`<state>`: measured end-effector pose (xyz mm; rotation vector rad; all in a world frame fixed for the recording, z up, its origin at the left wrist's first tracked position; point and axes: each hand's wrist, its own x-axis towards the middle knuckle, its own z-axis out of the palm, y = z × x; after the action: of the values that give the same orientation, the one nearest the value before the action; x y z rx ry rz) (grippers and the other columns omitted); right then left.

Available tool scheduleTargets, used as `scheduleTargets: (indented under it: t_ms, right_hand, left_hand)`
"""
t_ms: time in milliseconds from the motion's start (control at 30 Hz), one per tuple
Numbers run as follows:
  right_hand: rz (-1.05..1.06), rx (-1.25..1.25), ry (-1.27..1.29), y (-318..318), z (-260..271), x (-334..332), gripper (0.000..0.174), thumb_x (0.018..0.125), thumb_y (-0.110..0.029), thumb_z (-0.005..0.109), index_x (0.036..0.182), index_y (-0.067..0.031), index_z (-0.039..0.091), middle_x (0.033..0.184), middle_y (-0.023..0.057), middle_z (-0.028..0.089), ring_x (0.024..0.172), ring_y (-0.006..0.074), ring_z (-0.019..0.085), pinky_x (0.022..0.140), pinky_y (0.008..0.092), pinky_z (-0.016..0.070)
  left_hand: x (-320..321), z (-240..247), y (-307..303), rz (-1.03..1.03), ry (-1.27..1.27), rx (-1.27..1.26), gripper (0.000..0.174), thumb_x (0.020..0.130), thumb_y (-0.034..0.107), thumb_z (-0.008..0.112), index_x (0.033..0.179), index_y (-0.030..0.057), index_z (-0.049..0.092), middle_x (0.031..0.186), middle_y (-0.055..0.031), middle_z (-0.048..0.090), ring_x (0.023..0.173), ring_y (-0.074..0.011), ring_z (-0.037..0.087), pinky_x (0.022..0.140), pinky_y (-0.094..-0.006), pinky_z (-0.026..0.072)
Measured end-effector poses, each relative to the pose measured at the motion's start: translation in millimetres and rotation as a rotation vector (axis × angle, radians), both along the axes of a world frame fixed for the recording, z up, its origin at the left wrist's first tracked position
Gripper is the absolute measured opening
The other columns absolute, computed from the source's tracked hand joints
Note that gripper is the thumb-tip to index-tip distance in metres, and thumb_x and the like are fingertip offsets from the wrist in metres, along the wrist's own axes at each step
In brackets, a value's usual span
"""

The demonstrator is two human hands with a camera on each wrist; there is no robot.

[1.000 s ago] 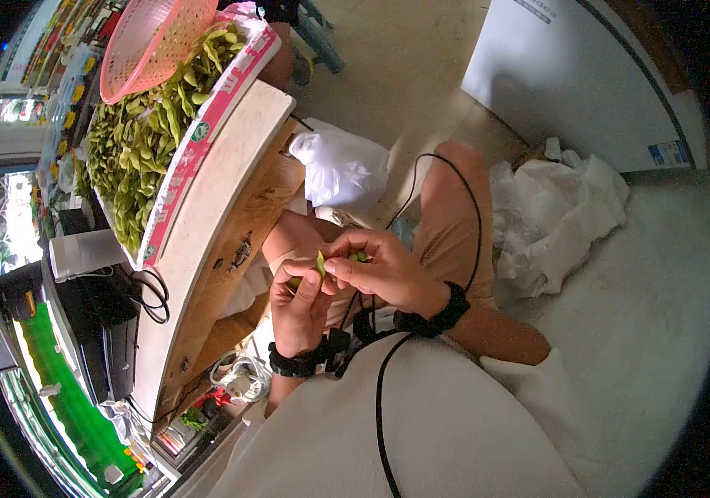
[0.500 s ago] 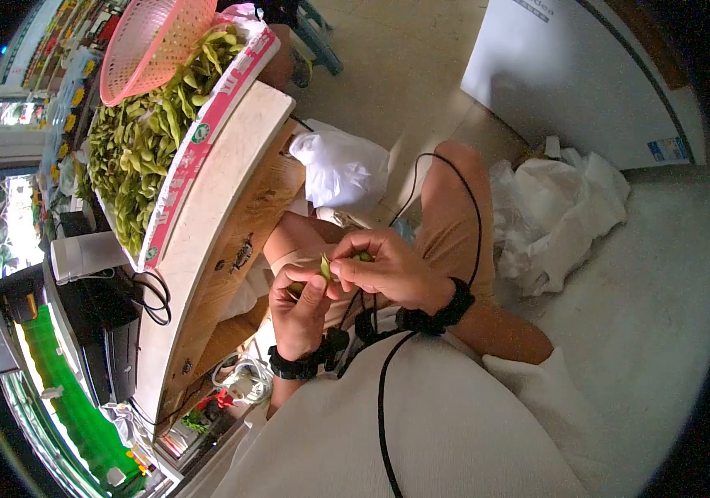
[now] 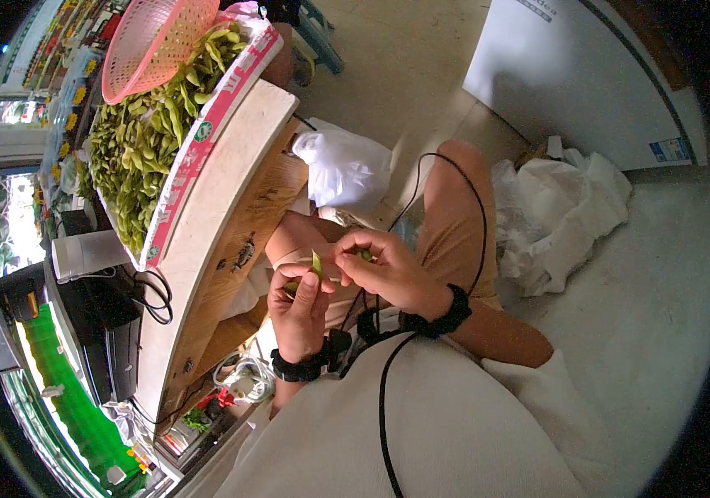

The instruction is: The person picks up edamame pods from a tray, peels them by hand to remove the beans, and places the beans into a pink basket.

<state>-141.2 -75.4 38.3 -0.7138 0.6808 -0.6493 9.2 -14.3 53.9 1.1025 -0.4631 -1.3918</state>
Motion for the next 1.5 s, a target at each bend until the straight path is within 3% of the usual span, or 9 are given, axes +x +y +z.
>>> scheduleTargets:
  t_ms: [67,267,600,767,900,967,1067,1167,1500]
  right_hand:
    - [-0.024,-0.215,0.074,1.5,-5.4,-0.2,0.015,0.092,-0.015,0.052,0.097,-0.002,0.059,0.069,-0.0018,0.055,0.055,0.0005,0.045,0.044,0.0158,0.0335]
    - [-0.01,-0.09,0.107,4.3,-7.1,0.4,0.016,0.093,-0.018,0.052,0.092,-0.003,0.059,0.067,-0.0021,0.054,0.057,0.0008,0.046,0.045,0.0163,0.0351]
    - [0.066,-0.18,0.155,5.0,-4.6,0.8,0.016,0.092,-0.019,0.052,0.094,-0.0037,0.057,0.067,-0.0031,0.053,0.055,0.001,0.045,0.046,0.0163,0.0352]
    - [-0.011,-0.037,-0.057,5.8,-11.5,-2.5,0.018,0.091,-0.021,0.055,0.095,-0.0033,0.058,0.072,-0.002,0.055,0.06,0.0006,0.047,0.048,0.0162,0.0357]
    - [0.023,-0.075,0.104,2.6,0.0,-0.9,0.017,0.09,-0.018,0.057,0.096,-0.0013,0.059,0.074,-0.001,0.056,0.063,0.0024,0.049,0.051,0.0166,0.0386]
    - [-0.045,-0.267,0.137,3.7,-1.2,1.7,0.016,0.089,-0.013,0.058,0.097,0.0011,0.059,0.078,0.0012,0.059,0.067,0.005,0.055,0.057,0.0178,0.0445]
    - [-0.037,-0.211,0.049,5.0,-6.4,4.2,0.016,0.088,-0.009,0.058,0.098,0.003,0.059,0.082,0.0038,0.062,0.073,0.007,0.059,0.063,0.0198,0.0489]
    - [-0.002,-0.183,0.067,4.0,-5.6,1.7,0.016,0.088,-0.009,0.058,0.098,0.0035,0.059,0.084,0.0048,0.063,0.076,0.0076,0.061,0.065,0.021,0.0505]
    - [0.033,-0.151,0.098,-0.8,-8.0,-1.2,0.01,0.087,-0.008,0.06,0.092,0.0009,0.059,0.078,-0.0001,0.059,0.07,0.0027,0.052,0.059,0.0179,0.0433]
  left_hand:
    - [5.2,-0.6,2.1,-0.046,-0.039,0.041,0.012,0.09,0.007,0.055,0.101,0.0038,0.055,0.079,-0.0076,0.063,0.054,-0.004,0.045,0.047,-0.0162,0.0317]
    - [4.4,-3.9,4.5,-0.051,-0.013,0.038,0.015,0.089,0.008,0.057,0.104,0.0048,0.056,0.079,-0.0066,0.064,0.051,-0.0017,0.04,0.045,-0.0156,0.0275]
    - [3.0,-5.0,4.6,-0.023,-0.057,0.05,0.014,0.09,0.009,0.055,0.104,0.0046,0.056,0.077,-0.0073,0.064,0.048,-0.0027,0.041,0.042,-0.0154,0.027]
    - [7.4,-5.1,7.0,-0.042,0.007,0.049,0.016,0.089,0.008,0.056,0.105,0.0028,0.055,0.082,-0.0077,0.064,0.057,-0.0047,0.048,0.048,-0.0158,0.0313]
    - [9.6,-5.4,8.4,-0.061,0.032,0.036,0.016,0.089,0.007,0.056,0.104,0.0021,0.055,0.084,-0.0084,0.064,0.064,-0.008,0.054,0.053,-0.0162,0.0367]
    - [6.8,-4.2,7.6,-0.056,-0.079,0.027,0.015,0.089,0.004,0.056,0.103,0.0007,0.055,0.086,-0.0091,0.064,0.074,-0.012,0.06,0.062,-0.0192,0.0447]
    - [6.3,-6.2,9.7,-0.106,-0.285,-0.013,0.012,0.088,0.002,0.057,0.1,-0.001,0.056,0.088,-0.01,0.065,0.079,-0.0136,0.062,0.07,-0.0226,0.0487]
    - [6.9,-4.4,11.2,-0.122,-0.332,-0.03,0.011,0.087,0.001,0.058,0.097,-0.0025,0.057,0.09,-0.011,0.065,0.081,-0.015,0.062,0.076,-0.0256,0.0501]
    - [5.3,-3.4,6.6,-0.152,-0.4,-0.042,0.01,0.087,0.002,0.058,0.096,-0.0024,0.058,0.087,-0.0104,0.065,0.079,-0.0138,0.062,0.073,-0.0245,0.0494]
